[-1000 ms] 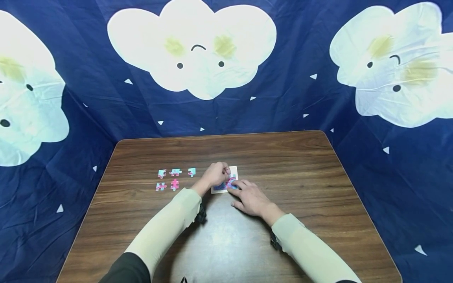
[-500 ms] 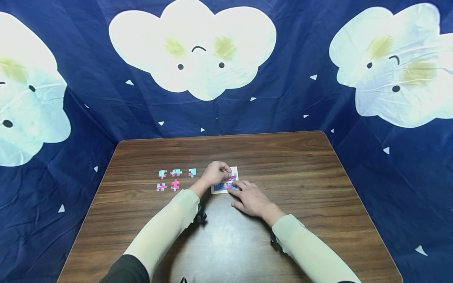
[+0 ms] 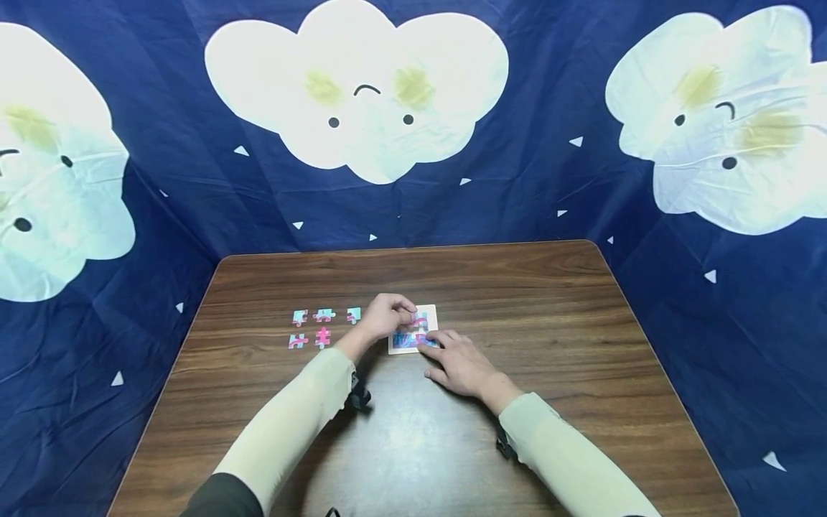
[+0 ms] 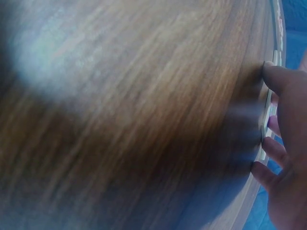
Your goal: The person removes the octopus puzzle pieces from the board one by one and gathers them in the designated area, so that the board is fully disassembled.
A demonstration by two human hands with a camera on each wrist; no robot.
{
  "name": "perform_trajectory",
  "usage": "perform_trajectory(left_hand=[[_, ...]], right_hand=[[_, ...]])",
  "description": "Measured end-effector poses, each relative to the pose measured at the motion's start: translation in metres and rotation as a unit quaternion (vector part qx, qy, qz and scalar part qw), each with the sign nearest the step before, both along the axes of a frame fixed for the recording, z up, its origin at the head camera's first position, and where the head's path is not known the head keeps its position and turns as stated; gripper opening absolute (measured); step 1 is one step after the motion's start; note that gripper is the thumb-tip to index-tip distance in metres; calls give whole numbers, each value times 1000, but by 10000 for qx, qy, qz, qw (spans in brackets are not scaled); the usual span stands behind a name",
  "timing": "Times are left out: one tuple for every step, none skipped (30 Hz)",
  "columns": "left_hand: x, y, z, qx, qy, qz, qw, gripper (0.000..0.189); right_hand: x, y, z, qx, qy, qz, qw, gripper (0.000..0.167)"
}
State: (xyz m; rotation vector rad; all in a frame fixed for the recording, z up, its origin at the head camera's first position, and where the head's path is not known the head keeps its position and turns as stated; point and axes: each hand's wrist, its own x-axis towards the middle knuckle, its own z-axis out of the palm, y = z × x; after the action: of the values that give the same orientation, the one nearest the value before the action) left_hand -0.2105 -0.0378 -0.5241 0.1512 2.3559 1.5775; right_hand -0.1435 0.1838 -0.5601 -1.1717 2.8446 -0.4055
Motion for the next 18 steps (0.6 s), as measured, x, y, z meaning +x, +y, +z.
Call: perform_trajectory(left_hand=[[0,-1,1,97,-33,17,9999,11],[0,-3,1,189,-49,39,9998,11],[0,-5,1,241,-50,59,9997,11],[1,-7,2,274,-62,78,9996,11],[1,-10,3,271,-58,100,9996,11],[1,-13,3,189,-6,112,9998,11],[1,-16,4,108,25,134,9998,11],[2,-20,5,10,58,145,9999,11],[2,-23,7,-91,88,153,9998,11],[2,-27,8,-178,98,160,9997,11],[3,-31,9,-248,101,167,9995,10],[3,-35,11,-291,89,179,9994,11],[4,-38,11,-287,45,205,9994,11],[4,-42,12,-310,23,218,9993,11],[5,-46,13,-326,15,235,9992,11],[5,-50,13,-350,10,253,9991,11],[6,-54,14,-392,35,263,9989,11],[6,-58,14,-437,58,275,9986,12]], right_hand=[[0,0,1,2,-6,-6,10000,57],[0,0,1,-5,-13,-11,10000,57],[1,0,2,-11,-14,-16,10000,57],[1,0,2,-18,-23,-22,10000,57],[1,0,2,-27,-30,-27,10000,56],[1,0,3,-40,-36,-32,10000,56],[2,0,3,-54,-47,-35,10000,56],[2,0,3,-66,-54,-38,10000,56],[2,0,3,-84,-50,-36,9999,56],[2,0,3,-99,-53,-39,9999,57],[2,0,3,-104,-40,-40,9999,57],[2,0,2,-108,-27,-39,9999,57],[2,0,2,-100,-24,-44,9999,57],[2,0,2,-89,-17,-48,9999,57],[2,0,2,-84,0,-48,10000,57],[2,0,1,-67,-10,-57,10000,57],[2,0,1,-60,-13,-61,10000,57],[1,0,1,-57,-29,-66,10000,57]])
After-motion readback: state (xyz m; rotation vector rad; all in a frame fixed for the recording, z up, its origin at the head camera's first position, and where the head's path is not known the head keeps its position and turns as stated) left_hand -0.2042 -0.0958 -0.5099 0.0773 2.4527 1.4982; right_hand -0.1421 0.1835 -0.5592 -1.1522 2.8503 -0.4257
